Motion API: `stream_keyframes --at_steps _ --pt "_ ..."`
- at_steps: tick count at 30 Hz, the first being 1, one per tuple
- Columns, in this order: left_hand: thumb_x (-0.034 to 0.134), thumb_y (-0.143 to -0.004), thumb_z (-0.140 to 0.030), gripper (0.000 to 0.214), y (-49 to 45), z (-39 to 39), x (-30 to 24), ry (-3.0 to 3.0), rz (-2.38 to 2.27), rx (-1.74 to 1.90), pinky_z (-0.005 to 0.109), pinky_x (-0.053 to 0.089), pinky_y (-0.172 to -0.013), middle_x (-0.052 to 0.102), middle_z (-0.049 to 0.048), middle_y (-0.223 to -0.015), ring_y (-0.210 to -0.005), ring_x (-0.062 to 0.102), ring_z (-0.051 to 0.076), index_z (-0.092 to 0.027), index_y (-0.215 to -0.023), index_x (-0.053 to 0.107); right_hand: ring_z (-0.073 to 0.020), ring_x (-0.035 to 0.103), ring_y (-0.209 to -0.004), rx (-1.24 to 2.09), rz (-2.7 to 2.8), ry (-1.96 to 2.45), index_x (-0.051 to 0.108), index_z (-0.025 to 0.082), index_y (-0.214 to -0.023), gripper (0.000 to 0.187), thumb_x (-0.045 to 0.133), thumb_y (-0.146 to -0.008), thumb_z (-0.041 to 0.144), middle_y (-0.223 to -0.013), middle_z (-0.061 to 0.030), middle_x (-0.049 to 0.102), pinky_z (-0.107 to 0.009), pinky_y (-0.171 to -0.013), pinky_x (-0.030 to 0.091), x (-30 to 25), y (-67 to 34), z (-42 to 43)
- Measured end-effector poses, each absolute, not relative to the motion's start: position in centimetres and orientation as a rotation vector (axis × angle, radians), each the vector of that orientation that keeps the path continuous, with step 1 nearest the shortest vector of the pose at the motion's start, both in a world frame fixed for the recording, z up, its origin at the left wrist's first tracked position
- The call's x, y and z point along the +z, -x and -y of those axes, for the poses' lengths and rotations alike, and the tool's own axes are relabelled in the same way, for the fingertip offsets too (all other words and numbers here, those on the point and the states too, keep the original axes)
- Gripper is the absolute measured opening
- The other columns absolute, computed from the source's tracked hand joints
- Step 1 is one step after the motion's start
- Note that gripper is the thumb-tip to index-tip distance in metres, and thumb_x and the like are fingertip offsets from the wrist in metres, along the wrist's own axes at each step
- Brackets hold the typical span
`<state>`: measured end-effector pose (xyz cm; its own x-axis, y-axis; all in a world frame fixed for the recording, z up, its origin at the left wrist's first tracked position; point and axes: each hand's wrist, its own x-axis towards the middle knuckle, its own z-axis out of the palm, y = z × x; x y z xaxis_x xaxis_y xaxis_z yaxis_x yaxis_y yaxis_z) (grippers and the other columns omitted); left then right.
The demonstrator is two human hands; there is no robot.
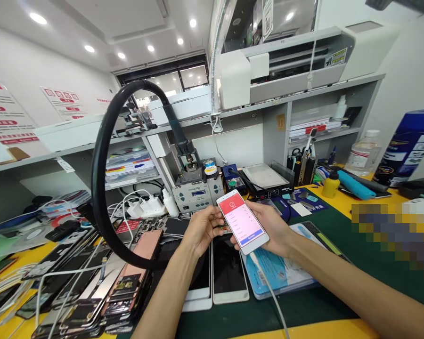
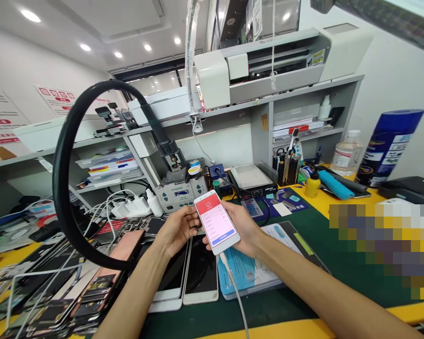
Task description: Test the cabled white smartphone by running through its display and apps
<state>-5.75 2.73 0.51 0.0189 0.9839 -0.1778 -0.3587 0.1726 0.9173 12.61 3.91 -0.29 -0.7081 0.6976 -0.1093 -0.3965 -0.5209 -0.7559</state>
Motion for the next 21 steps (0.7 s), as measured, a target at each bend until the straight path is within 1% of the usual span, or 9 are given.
stream_keyframes --at_steps 7,11,15,21 --pt "0.066 -0.067 -0.021 0.012 6.13 -2.86 0.04 -0.948 -1.103 1.216 0.021 0.048 -0.038 0.057 0.0017 -0.057 -0.045 0.056 0.011 -0.013 -0.063 0.058 -0.0263 0.074 -0.069 2.283 0.992 0.571 0.064 0.008 -0.112 0.050 0.044 -0.094 0.049 -0.089 -0.0162 0.073 -0.036 -0.059 0.060 -0.44 -12.42 -3.81" --pt "0.061 -0.063 -0.019 0.009 6.17 -2.96 -0.10 -0.966 -1.143 1.220 0.022 0.048 -0.038 0.057 0.0016 -0.056 -0.043 0.057 0.013 -0.014 -0.061 0.055 -0.0272 0.074 -0.071 2.287 1.004 0.533 0.063 0.007 -0.117 0.051 0.042 -0.095 0.048 -0.093 -0.0175 0.074 -0.037 -0.060 0.060 -0.78 -12.42 -3.88" --pt "0.057 -0.062 -0.019 0.006 6.21 -3.04 -0.21 -0.950 -1.145 1.245 0.025 0.049 -0.039 0.058 0.0004 -0.060 -0.042 0.056 0.013 -0.015 -0.063 0.052 -0.0279 0.074 -0.073 2.266 1.000 0.539 0.062 0.007 -0.121 0.054 0.042 -0.094 0.050 -0.094 -0.0178 0.074 -0.039 -0.062 0.061 -0.92 -12.51 -4.10" --pt "0.058 -0.063 -0.019 0.007 6.02 -2.96 -0.05 -0.932 -1.141 1.265 0.026 0.048 -0.039 0.059 0.0000 -0.064 -0.042 0.056 0.012 -0.015 -0.066 0.055 -0.0283 0.074 -0.072 2.269 0.984 0.553 0.063 0.007 -0.120 0.054 0.044 -0.093 0.051 -0.093 -0.0177 0.074 -0.037 -0.060 0.060 -1.07 -12.58 -4.28"
